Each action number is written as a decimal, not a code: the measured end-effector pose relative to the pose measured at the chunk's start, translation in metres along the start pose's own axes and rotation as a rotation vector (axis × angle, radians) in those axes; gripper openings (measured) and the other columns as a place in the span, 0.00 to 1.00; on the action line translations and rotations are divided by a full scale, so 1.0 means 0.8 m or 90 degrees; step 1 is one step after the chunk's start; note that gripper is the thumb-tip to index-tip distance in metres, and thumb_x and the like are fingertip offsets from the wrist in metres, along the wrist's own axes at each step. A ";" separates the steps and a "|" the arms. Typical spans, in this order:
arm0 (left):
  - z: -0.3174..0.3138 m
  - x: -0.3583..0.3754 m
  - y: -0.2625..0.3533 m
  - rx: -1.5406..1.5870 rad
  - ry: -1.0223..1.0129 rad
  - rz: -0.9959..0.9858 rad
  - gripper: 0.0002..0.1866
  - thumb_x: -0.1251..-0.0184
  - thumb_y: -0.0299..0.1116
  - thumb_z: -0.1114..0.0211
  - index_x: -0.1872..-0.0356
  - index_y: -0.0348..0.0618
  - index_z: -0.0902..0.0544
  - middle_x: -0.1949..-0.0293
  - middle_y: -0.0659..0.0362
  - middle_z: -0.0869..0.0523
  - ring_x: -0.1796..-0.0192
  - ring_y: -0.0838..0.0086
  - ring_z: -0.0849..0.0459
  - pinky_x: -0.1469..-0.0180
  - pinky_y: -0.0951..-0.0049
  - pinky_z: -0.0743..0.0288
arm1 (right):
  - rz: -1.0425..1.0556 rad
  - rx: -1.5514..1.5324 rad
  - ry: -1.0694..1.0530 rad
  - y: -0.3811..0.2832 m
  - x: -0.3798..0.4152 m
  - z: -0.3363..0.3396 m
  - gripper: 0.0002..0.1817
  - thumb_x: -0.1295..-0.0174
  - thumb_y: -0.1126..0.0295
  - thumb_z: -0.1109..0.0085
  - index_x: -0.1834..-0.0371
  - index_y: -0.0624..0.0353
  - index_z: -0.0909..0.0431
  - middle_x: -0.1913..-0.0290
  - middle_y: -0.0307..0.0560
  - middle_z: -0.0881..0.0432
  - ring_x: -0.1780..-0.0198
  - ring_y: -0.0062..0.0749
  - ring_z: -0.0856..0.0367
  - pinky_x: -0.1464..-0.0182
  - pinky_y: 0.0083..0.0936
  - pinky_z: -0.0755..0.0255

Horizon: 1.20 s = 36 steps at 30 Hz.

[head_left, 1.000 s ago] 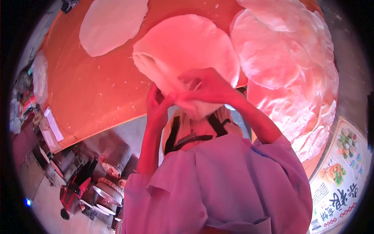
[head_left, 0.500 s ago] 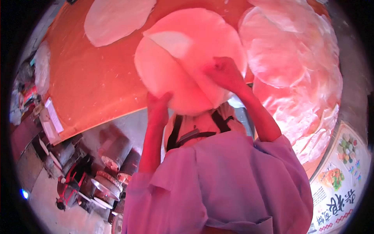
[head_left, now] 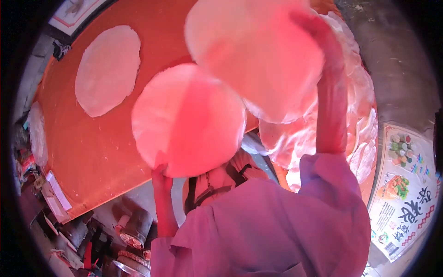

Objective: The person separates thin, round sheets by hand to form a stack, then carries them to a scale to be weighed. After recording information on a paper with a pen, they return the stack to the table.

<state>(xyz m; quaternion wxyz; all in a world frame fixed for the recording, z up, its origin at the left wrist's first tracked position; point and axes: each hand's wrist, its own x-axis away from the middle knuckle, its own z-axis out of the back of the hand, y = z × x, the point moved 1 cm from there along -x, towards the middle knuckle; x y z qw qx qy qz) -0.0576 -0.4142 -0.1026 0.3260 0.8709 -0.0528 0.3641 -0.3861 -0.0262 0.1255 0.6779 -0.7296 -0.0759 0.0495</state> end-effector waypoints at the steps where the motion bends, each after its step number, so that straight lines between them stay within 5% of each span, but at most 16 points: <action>1: -0.003 -0.001 0.001 -0.002 -0.005 0.002 0.35 0.45 0.23 0.44 0.31 0.38 0.38 0.38 0.51 0.26 0.38 0.62 0.25 0.36 0.58 0.30 | 0.027 0.018 -0.006 -0.017 -0.015 0.002 0.10 0.41 0.70 0.39 0.59 0.63 0.19 0.64 0.42 0.16 0.65 0.25 0.17 0.63 0.22 0.22; 7: -0.031 0.014 0.019 -0.154 0.014 -0.076 0.31 0.42 0.27 0.40 0.34 0.36 0.34 0.47 0.55 0.21 0.47 0.69 0.21 0.44 0.66 0.26 | 0.140 0.139 -0.055 -0.093 -0.082 -0.013 0.06 0.41 0.70 0.41 0.64 0.60 0.18 0.69 0.37 0.17 0.69 0.21 0.20 0.66 0.20 0.25; 10: -0.006 0.029 0.049 -0.569 0.235 -0.144 0.27 0.39 0.31 0.37 0.39 0.35 0.29 0.57 0.59 0.19 0.57 0.75 0.21 0.53 0.72 0.25 | 0.230 0.301 -0.118 -0.114 -0.078 -0.036 0.04 0.41 0.71 0.42 0.69 0.57 0.17 0.73 0.33 0.20 0.73 0.17 0.23 0.70 0.18 0.28; 11: 0.008 0.024 0.057 -0.719 0.299 -0.309 0.24 0.38 0.34 0.34 0.43 0.35 0.27 0.63 0.58 0.21 0.63 0.76 0.23 0.58 0.74 0.27 | 0.267 0.357 -0.151 -0.121 -0.069 -0.058 0.05 0.41 0.71 0.42 0.71 0.56 0.18 0.75 0.31 0.21 0.74 0.15 0.24 0.72 0.17 0.30; 13: -0.018 0.027 0.080 -0.697 0.297 -0.396 0.24 0.37 0.34 0.34 0.42 0.35 0.27 0.62 0.58 0.20 0.62 0.75 0.21 0.58 0.73 0.25 | 0.251 0.459 -0.253 -0.111 -0.040 -0.103 0.04 0.42 0.72 0.43 0.69 0.56 0.19 0.76 0.34 0.22 0.75 0.21 0.24 0.72 0.21 0.30; 15: -0.084 0.019 0.082 -0.376 0.156 -0.273 0.24 0.34 0.37 0.38 0.41 0.35 0.28 0.60 0.57 0.20 0.57 0.73 0.19 0.54 0.73 0.24 | 0.140 0.550 -0.391 -0.058 0.014 -0.152 0.08 0.43 0.73 0.44 0.61 0.60 0.20 0.76 0.43 0.21 0.74 0.34 0.21 0.69 0.30 0.27; 17: -0.125 0.002 0.067 -0.131 -0.089 -0.140 0.28 0.27 0.48 0.49 0.37 0.35 0.33 0.51 0.51 0.20 0.50 0.61 0.20 0.45 0.58 0.25 | 0.219 0.583 -0.461 0.019 0.053 -0.191 0.09 0.50 0.74 0.44 0.64 0.60 0.21 0.76 0.53 0.21 0.70 0.48 0.20 0.66 0.39 0.27; 18: -0.145 -0.003 0.060 -0.046 -0.118 -0.071 0.30 0.26 0.50 0.51 0.35 0.35 0.36 0.46 0.47 0.23 0.47 0.57 0.21 0.42 0.53 0.28 | 0.348 0.568 -0.454 0.063 0.074 -0.205 0.07 0.56 0.75 0.42 0.71 0.59 0.22 0.75 0.59 0.22 0.67 0.55 0.20 0.65 0.44 0.28; 20: -0.157 -0.016 0.042 0.054 -0.138 -0.058 0.30 0.27 0.50 0.50 0.34 0.38 0.36 0.42 0.49 0.26 0.40 0.58 0.26 0.39 0.53 0.31 | 0.258 0.515 -0.493 0.133 0.104 -0.216 0.08 0.51 0.75 0.40 0.67 0.61 0.23 0.76 0.58 0.23 0.71 0.58 0.23 0.68 0.42 0.28; 23: -0.157 -0.027 0.027 0.050 -0.114 -0.094 0.30 0.27 0.50 0.49 0.34 0.40 0.37 0.40 0.52 0.27 0.37 0.60 0.29 0.38 0.55 0.33 | 0.191 0.413 -0.444 0.200 0.133 -0.215 0.12 0.52 0.71 0.34 0.64 0.60 0.20 0.76 0.54 0.21 0.74 0.48 0.21 0.69 0.35 0.27; 26: -0.155 -0.019 0.020 0.021 -0.128 -0.091 0.28 0.28 0.48 0.48 0.35 0.41 0.35 0.41 0.55 0.26 0.37 0.63 0.29 0.37 0.58 0.33 | -0.031 0.316 -0.450 0.182 0.138 -0.207 0.17 0.51 0.65 0.29 0.58 0.59 0.18 0.75 0.46 0.21 0.74 0.32 0.21 0.68 0.26 0.27; 29: -0.172 -0.008 0.030 0.084 -0.157 -0.095 0.24 0.28 0.46 0.46 0.39 0.41 0.32 0.41 0.56 0.26 0.38 0.65 0.28 0.37 0.61 0.32 | -0.051 0.268 -0.448 0.193 0.142 -0.201 0.21 0.51 0.63 0.27 0.55 0.58 0.18 0.74 0.39 0.22 0.73 0.21 0.24 0.68 0.20 0.29; 32: -0.175 -0.005 0.033 0.031 -0.150 -0.113 0.20 0.28 0.43 0.46 0.43 0.42 0.29 0.44 0.57 0.24 0.41 0.69 0.26 0.40 0.64 0.31 | -0.023 0.237 -0.422 0.183 0.143 -0.201 0.16 0.50 0.66 0.28 0.59 0.59 0.17 0.73 0.40 0.21 0.72 0.21 0.23 0.67 0.20 0.28; 36: -0.162 -0.015 0.031 0.030 -0.120 -0.141 0.12 0.30 0.35 0.48 0.51 0.41 0.25 0.54 0.60 0.21 0.51 0.74 0.22 0.47 0.70 0.27 | -0.157 0.174 -0.317 0.202 0.138 -0.188 0.11 0.46 0.66 0.34 0.66 0.62 0.18 0.73 0.46 0.18 0.71 0.28 0.19 0.65 0.25 0.26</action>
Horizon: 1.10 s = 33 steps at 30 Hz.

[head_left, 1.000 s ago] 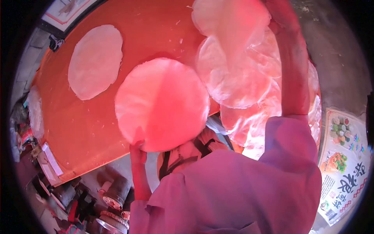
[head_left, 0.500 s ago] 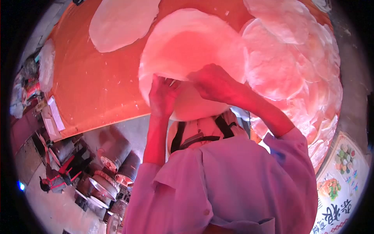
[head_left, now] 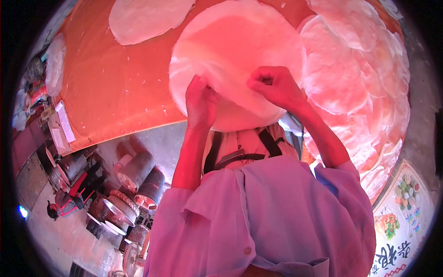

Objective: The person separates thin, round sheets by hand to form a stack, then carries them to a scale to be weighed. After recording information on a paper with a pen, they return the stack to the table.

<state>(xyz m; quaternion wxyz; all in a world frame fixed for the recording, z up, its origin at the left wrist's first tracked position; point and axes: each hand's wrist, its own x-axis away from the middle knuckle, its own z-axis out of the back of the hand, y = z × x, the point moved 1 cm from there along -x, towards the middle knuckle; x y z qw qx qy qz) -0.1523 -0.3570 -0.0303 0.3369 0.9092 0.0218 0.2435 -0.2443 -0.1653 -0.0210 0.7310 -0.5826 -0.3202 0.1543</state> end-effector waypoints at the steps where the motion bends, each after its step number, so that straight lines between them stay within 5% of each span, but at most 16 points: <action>1: 0.006 -0.001 -0.001 -0.008 0.009 -0.010 0.10 0.30 0.32 0.48 0.53 0.41 0.24 0.57 0.61 0.20 0.54 0.75 0.21 0.48 0.71 0.27 | 0.013 0.043 0.051 -0.002 0.001 0.000 0.10 0.45 0.67 0.34 0.67 0.63 0.20 0.72 0.45 0.18 0.71 0.28 0.19 0.66 0.24 0.26; 7: 0.019 0.008 -0.015 -0.212 0.177 -0.004 0.05 0.34 0.23 0.46 0.60 0.41 0.23 0.64 0.65 0.20 0.63 0.83 0.22 0.61 0.81 0.28 | 0.215 0.298 0.122 -0.011 0.008 -0.043 0.06 0.40 0.71 0.43 0.69 0.62 0.24 0.75 0.54 0.21 0.74 0.47 0.19 0.72 0.31 0.28; 10: -0.024 0.018 -0.001 -0.039 0.262 0.036 0.04 0.35 0.24 0.46 0.63 0.43 0.23 0.68 0.68 0.21 0.67 0.85 0.24 0.69 0.82 0.31 | 0.217 0.323 0.154 0.000 0.003 -0.024 0.05 0.42 0.71 0.42 0.68 0.60 0.25 0.75 0.54 0.22 0.74 0.51 0.20 0.73 0.34 0.28; 14: 0.022 0.013 -0.020 -0.163 0.177 0.049 0.04 0.32 0.25 0.45 0.63 0.43 0.21 0.69 0.67 0.22 0.68 0.83 0.24 0.69 0.81 0.30 | 0.075 0.207 0.063 -0.007 0.000 -0.015 0.04 0.44 0.72 0.43 0.68 0.58 0.26 0.71 0.53 0.20 0.69 0.51 0.19 0.68 0.38 0.27; 16: 0.049 0.008 -0.029 -0.295 0.154 0.070 0.04 0.31 0.25 0.44 0.62 0.42 0.21 0.69 0.67 0.22 0.67 0.82 0.23 0.68 0.81 0.29 | 0.165 0.307 0.053 0.005 -0.005 -0.024 0.05 0.44 0.70 0.45 0.68 0.58 0.25 0.68 0.54 0.20 0.66 0.52 0.19 0.65 0.39 0.26; 18: 0.055 0.016 -0.026 -0.151 0.114 0.013 0.06 0.30 0.25 0.45 0.58 0.39 0.21 0.64 0.64 0.19 0.60 0.81 0.21 0.60 0.82 0.26 | 0.141 0.193 0.107 0.013 -0.010 -0.019 0.07 0.42 0.67 0.45 0.66 0.58 0.23 0.68 0.55 0.19 0.65 0.53 0.20 0.64 0.38 0.25; 20: 0.019 0.029 -0.009 -0.108 0.171 0.004 0.10 0.31 0.24 0.45 0.52 0.35 0.22 0.56 0.60 0.18 0.53 0.78 0.19 0.52 0.80 0.23 | 0.168 0.362 0.174 -0.026 -0.034 0.037 0.08 0.42 0.66 0.44 0.67 0.58 0.22 0.69 0.56 0.20 0.66 0.53 0.20 0.63 0.38 0.25; 21: 0.038 0.035 -0.012 -0.088 0.158 -0.003 0.11 0.30 0.24 0.45 0.50 0.34 0.23 0.54 0.58 0.19 0.51 0.76 0.20 0.49 0.78 0.24 | 0.224 0.359 0.234 -0.037 -0.043 0.077 0.08 0.39 0.65 0.44 0.68 0.59 0.22 0.74 0.49 0.19 0.70 0.44 0.19 0.64 0.34 0.25; 22: 0.075 0.034 -0.021 -0.069 0.146 -0.010 0.13 0.30 0.24 0.45 0.48 0.32 0.24 0.51 0.57 0.19 0.48 0.74 0.20 0.46 0.76 0.24 | 0.234 0.198 0.263 -0.053 -0.047 0.118 0.08 0.41 0.65 0.43 0.68 0.59 0.22 0.78 0.56 0.22 0.75 0.50 0.20 0.69 0.41 0.27; 23: 0.101 0.032 -0.027 -0.050 0.136 -0.018 0.14 0.30 0.24 0.45 0.46 0.31 0.26 0.49 0.55 0.20 0.46 0.72 0.20 0.43 0.75 0.24 | 0.073 0.195 0.253 -0.071 -0.051 0.166 0.11 0.39 0.63 0.43 0.68 0.60 0.22 0.81 0.50 0.23 0.79 0.34 0.20 0.73 0.36 0.27; 24: 0.111 0.031 -0.031 -0.068 0.152 0.000 0.15 0.31 0.23 0.47 0.45 0.31 0.26 0.48 0.55 0.20 0.46 0.72 0.21 0.42 0.73 0.26 | 0.076 0.072 0.246 -0.087 -0.055 0.212 0.09 0.35 0.65 0.42 0.65 0.59 0.20 0.75 0.35 0.22 0.78 0.17 0.23 0.74 0.18 0.27; 26: 0.119 0.027 -0.036 -0.104 0.185 0.036 0.17 0.31 0.22 0.51 0.43 0.31 0.27 0.46 0.55 0.22 0.44 0.71 0.22 0.38 0.70 0.29 | 0.162 0.107 0.323 -0.103 -0.064 0.312 0.08 0.35 0.67 0.43 0.64 0.59 0.20 0.75 0.33 0.22 0.77 0.20 0.22 0.74 0.19 0.26; 27: 0.110 0.027 -0.035 -0.109 0.181 0.040 0.17 0.32 0.23 0.51 0.43 0.31 0.27 0.45 0.55 0.22 0.44 0.71 0.22 0.38 0.69 0.29 | 0.259 0.290 0.396 -0.096 -0.082 0.377 0.08 0.40 0.70 0.46 0.76 0.54 0.20 0.79 0.29 0.25 0.78 0.12 0.30 0.78 0.17 0.37; 30: 0.084 0.029 -0.028 -0.124 0.173 0.048 0.17 0.33 0.22 0.50 0.44 0.32 0.26 0.46 0.55 0.21 0.45 0.70 0.22 0.40 0.70 0.28 | 0.149 0.282 0.601 -0.136 -0.072 0.508 0.12 0.37 0.67 0.49 0.78 0.55 0.22 0.78 0.31 0.26 0.76 0.15 0.33 0.77 0.22 0.37; 32: 0.081 0.030 -0.025 -0.134 0.168 0.045 0.17 0.34 0.20 0.50 0.45 0.32 0.26 0.48 0.55 0.20 0.45 0.70 0.21 0.41 0.71 0.26 | 0.108 0.179 0.607 -0.092 -0.066 0.654 0.06 0.36 0.69 0.43 0.64 0.59 0.19 0.75 0.36 0.22 0.76 0.24 0.21 0.73 0.21 0.26; 33: 0.092 0.032 -0.026 -0.137 0.153 0.044 0.18 0.34 0.22 0.49 0.43 0.32 0.28 0.46 0.55 0.21 0.43 0.69 0.22 0.40 0.69 0.27 | 0.031 0.421 0.591 -0.078 -0.050 0.674 0.06 0.36 0.69 0.43 0.64 0.59 0.19 0.75 0.37 0.21 0.75 0.26 0.21 0.74 0.23 0.26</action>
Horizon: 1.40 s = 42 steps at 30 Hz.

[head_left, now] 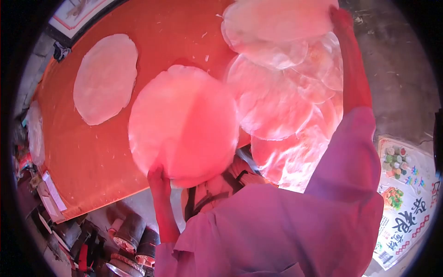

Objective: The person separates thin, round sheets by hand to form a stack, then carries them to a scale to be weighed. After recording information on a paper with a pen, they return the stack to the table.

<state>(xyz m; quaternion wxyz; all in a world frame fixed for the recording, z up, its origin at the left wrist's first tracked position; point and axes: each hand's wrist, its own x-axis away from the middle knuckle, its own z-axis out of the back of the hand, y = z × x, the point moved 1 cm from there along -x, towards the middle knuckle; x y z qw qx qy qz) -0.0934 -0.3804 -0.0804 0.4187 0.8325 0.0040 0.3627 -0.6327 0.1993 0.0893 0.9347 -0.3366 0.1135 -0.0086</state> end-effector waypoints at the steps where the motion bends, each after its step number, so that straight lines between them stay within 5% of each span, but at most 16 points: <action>1: 0.019 -0.003 -0.006 -0.005 -0.015 -0.001 0.19 0.33 0.24 0.49 0.41 0.33 0.29 0.44 0.54 0.22 0.42 0.69 0.23 0.38 0.67 0.29 | 0.043 0.238 -0.027 0.023 0.006 0.007 0.06 0.36 0.69 0.44 0.65 0.59 0.20 0.74 0.39 0.20 0.75 0.27 0.20 0.74 0.24 0.26; 3: 0.020 -0.003 -0.008 0.027 -0.043 -0.013 0.22 0.32 0.27 0.47 0.38 0.34 0.31 0.42 0.54 0.23 0.40 0.67 0.25 0.37 0.64 0.30 | 0.006 0.056 -0.041 0.109 0.031 -0.019 0.05 0.39 0.70 0.43 0.65 0.60 0.20 0.73 0.41 0.20 0.74 0.30 0.19 0.74 0.26 0.24; 6: -0.034 0.021 0.020 0.103 -0.044 -0.047 0.21 0.31 0.30 0.45 0.38 0.36 0.31 0.43 0.55 0.23 0.40 0.67 0.24 0.39 0.64 0.29 | -0.116 -0.579 -0.067 0.135 0.110 -0.101 0.15 0.43 0.73 0.38 0.53 0.66 0.24 0.67 0.47 0.18 0.69 0.34 0.16 0.70 0.28 0.20; 7: -0.065 0.030 0.034 0.107 -0.023 -0.058 0.20 0.31 0.31 0.45 0.40 0.36 0.29 0.46 0.56 0.22 0.42 0.68 0.24 0.41 0.65 0.28 | -0.092 -0.438 -0.073 0.091 0.150 -0.140 0.17 0.42 0.72 0.39 0.50 0.66 0.25 0.63 0.47 0.18 0.67 0.31 0.16 0.70 0.28 0.21; 8: -0.087 0.032 0.040 0.109 -0.002 -0.069 0.18 0.31 0.32 0.44 0.43 0.36 0.28 0.48 0.56 0.21 0.44 0.68 0.23 0.43 0.67 0.26 | -0.056 -0.512 -0.168 0.122 0.167 -0.207 0.17 0.42 0.70 0.38 0.51 0.65 0.24 0.63 0.45 0.17 0.68 0.31 0.17 0.66 0.28 0.21; 11: -0.114 0.023 0.041 0.061 -0.033 -0.102 0.18 0.31 0.33 0.43 0.43 0.37 0.28 0.51 0.56 0.20 0.47 0.68 0.21 0.47 0.68 0.24 | 0.060 -0.436 -0.421 -0.149 0.354 -0.251 0.17 0.45 0.66 0.38 0.55 0.65 0.22 0.67 0.50 0.17 0.68 0.38 0.18 0.65 0.33 0.23; 14: -0.107 -0.006 0.031 -0.066 -0.113 -0.125 0.16 0.31 0.30 0.42 0.45 0.36 0.27 0.53 0.56 0.19 0.51 0.71 0.19 0.51 0.70 0.22 | 0.247 -0.367 -0.560 -0.295 0.475 -0.236 0.18 0.47 0.62 0.39 0.59 0.64 0.21 0.70 0.55 0.18 0.69 0.46 0.18 0.63 0.38 0.25; 21: -0.070 -0.005 0.028 -0.061 0.000 -0.050 0.14 0.33 0.26 0.42 0.48 0.36 0.25 0.55 0.56 0.18 0.54 0.73 0.18 0.53 0.74 0.22 | 0.268 -0.051 -0.560 -0.325 0.534 -0.299 0.09 0.53 0.69 0.43 0.68 0.57 0.21 0.75 0.54 0.20 0.71 0.51 0.21 0.66 0.42 0.28; 24: -0.060 -0.003 0.027 -0.055 0.056 -0.068 0.14 0.33 0.26 0.44 0.47 0.36 0.24 0.54 0.57 0.18 0.54 0.73 0.18 0.52 0.73 0.22 | 0.315 -0.182 -0.396 -0.304 0.505 -0.334 0.10 0.50 0.67 0.42 0.66 0.58 0.20 0.76 0.53 0.21 0.72 0.44 0.20 0.66 0.40 0.27; 26: -0.065 0.011 0.039 0.038 0.096 -0.050 0.15 0.32 0.26 0.45 0.46 0.36 0.24 0.53 0.57 0.18 0.53 0.73 0.18 0.50 0.72 0.22 | 0.139 -0.376 -0.427 -0.302 0.422 -0.293 0.09 0.46 0.68 0.40 0.65 0.61 0.20 0.69 0.54 0.18 0.65 0.37 0.18 0.61 0.37 0.25; 28: -0.023 0.008 0.020 0.080 0.073 -0.038 0.15 0.33 0.27 0.44 0.47 0.35 0.24 0.52 0.58 0.19 0.51 0.72 0.19 0.48 0.71 0.23 | 0.010 -0.570 -0.486 -0.253 0.335 -0.306 0.08 0.41 0.66 0.41 0.64 0.59 0.19 0.70 0.39 0.18 0.66 0.25 0.19 0.62 0.27 0.25; 29: -0.008 0.006 0.014 0.100 0.062 -0.034 0.15 0.33 0.28 0.44 0.47 0.35 0.24 0.52 0.58 0.19 0.51 0.72 0.19 0.48 0.70 0.23 | -0.062 -0.522 -0.428 -0.263 0.293 -0.245 0.07 0.39 0.69 0.43 0.63 0.59 0.20 0.67 0.40 0.20 0.68 0.26 0.21 0.65 0.27 0.24; 33: -0.031 0.008 0.009 0.110 0.078 0.015 0.16 0.33 0.29 0.43 0.47 0.34 0.25 0.49 0.57 0.20 0.47 0.70 0.21 0.44 0.67 0.25 | 0.198 -0.222 -0.209 -0.268 0.128 -0.175 0.10 0.38 0.67 0.47 0.75 0.54 0.20 0.75 0.35 0.23 0.73 0.18 0.30 0.73 0.25 0.33; 35: -0.010 0.001 -0.006 0.055 0.066 0.029 0.19 0.33 0.30 0.44 0.42 0.34 0.27 0.45 0.55 0.21 0.42 0.66 0.22 0.39 0.63 0.28 | 0.432 -0.138 -0.156 -0.250 0.037 -0.155 0.09 0.39 0.66 0.45 0.71 0.57 0.19 0.72 0.40 0.21 0.70 0.22 0.28 0.68 0.27 0.30; 38: 0.002 -0.001 -0.013 0.077 0.064 0.019 0.18 0.33 0.29 0.44 0.44 0.34 0.26 0.45 0.54 0.21 0.42 0.65 0.22 0.39 0.63 0.28 | 0.109 -0.638 -0.222 -0.229 -0.029 -0.122 0.09 0.38 0.67 0.46 0.66 0.59 0.19 0.69 0.44 0.18 0.66 0.30 0.22 0.63 0.32 0.28; 42: 0.003 -0.002 -0.014 0.077 0.084 0.017 0.19 0.33 0.29 0.44 0.43 0.34 0.26 0.45 0.54 0.21 0.42 0.65 0.22 0.39 0.62 0.28 | -0.014 -0.684 -0.147 -0.081 -0.107 -0.122 0.08 0.37 0.69 0.47 0.65 0.61 0.20 0.66 0.47 0.17 0.66 0.35 0.19 0.64 0.33 0.23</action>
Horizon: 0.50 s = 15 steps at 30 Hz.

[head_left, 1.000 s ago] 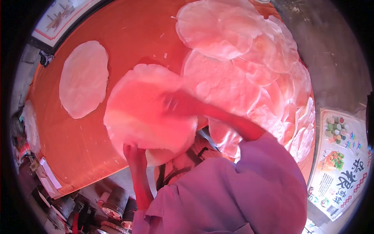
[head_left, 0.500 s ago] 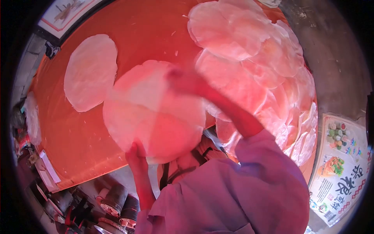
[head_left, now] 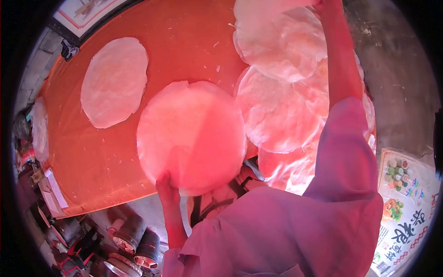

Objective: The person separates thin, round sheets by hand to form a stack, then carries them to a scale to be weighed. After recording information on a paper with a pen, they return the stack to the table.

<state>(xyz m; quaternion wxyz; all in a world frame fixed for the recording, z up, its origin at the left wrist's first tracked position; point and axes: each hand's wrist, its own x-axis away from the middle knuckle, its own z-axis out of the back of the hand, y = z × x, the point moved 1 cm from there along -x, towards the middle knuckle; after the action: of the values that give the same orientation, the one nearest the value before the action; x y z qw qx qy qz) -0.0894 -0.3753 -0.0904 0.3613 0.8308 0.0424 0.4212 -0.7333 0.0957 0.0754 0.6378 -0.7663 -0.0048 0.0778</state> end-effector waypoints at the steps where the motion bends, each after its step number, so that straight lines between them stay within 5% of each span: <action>1: 0.000 0.003 0.001 0.012 -0.002 -0.008 0.19 0.33 0.29 0.44 0.42 0.34 0.27 0.45 0.54 0.21 0.42 0.64 0.23 0.39 0.62 0.29 | -0.030 -0.041 0.034 0.037 -0.012 0.050 0.08 0.36 0.69 0.48 0.64 0.61 0.21 0.66 0.48 0.17 0.65 0.37 0.18 0.64 0.33 0.22; 3: -0.019 0.013 0.010 0.032 -0.005 -0.027 0.19 0.33 0.29 0.44 0.42 0.35 0.28 0.45 0.55 0.22 0.43 0.65 0.23 0.41 0.63 0.28 | -0.087 -0.157 0.060 0.155 -0.019 0.154 0.08 0.36 0.70 0.48 0.63 0.62 0.21 0.65 0.49 0.17 0.65 0.39 0.17 0.65 0.34 0.20; 5: -0.073 0.034 0.030 0.047 -0.004 -0.047 0.19 0.33 0.29 0.43 0.42 0.37 0.29 0.48 0.58 0.21 0.47 0.68 0.22 0.44 0.65 0.26 | -0.230 -0.120 0.312 0.154 0.131 0.015 0.08 0.43 0.68 0.39 0.67 0.61 0.18 0.68 0.46 0.18 0.69 0.38 0.16 0.68 0.30 0.23; 6: -0.085 0.037 0.031 0.050 -0.022 -0.062 0.20 0.32 0.30 0.43 0.41 0.38 0.30 0.47 0.57 0.22 0.46 0.68 0.22 0.44 0.65 0.26 | -0.287 -0.078 0.282 0.167 0.175 -0.031 0.08 0.39 0.69 0.44 0.68 0.63 0.21 0.67 0.50 0.20 0.71 0.41 0.18 0.70 0.30 0.22; 11: -0.104 0.025 0.029 0.077 -0.111 -0.042 0.24 0.30 0.36 0.44 0.36 0.40 0.34 0.43 0.55 0.23 0.42 0.65 0.24 0.39 0.62 0.29 | -0.184 0.192 -0.386 0.172 0.434 -0.297 0.12 0.47 0.66 0.39 0.65 0.63 0.20 0.66 0.53 0.19 0.64 0.43 0.17 0.62 0.32 0.24; 15: -0.121 0.014 0.035 0.046 -0.276 -0.044 0.25 0.26 0.45 0.50 0.37 0.37 0.33 0.42 0.50 0.24 0.41 0.60 0.24 0.42 0.59 0.27 | -0.084 0.442 -0.520 0.122 0.528 -0.399 0.17 0.53 0.63 0.34 0.63 0.63 0.19 0.66 0.56 0.17 0.59 0.44 0.17 0.56 0.33 0.25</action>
<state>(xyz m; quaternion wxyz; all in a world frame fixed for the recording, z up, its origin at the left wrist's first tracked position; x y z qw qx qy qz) -0.1594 -0.3370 -0.0276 0.3460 0.9124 0.0072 0.2183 -0.2850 -0.1890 -0.0123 0.8034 -0.4158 -0.2747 0.3259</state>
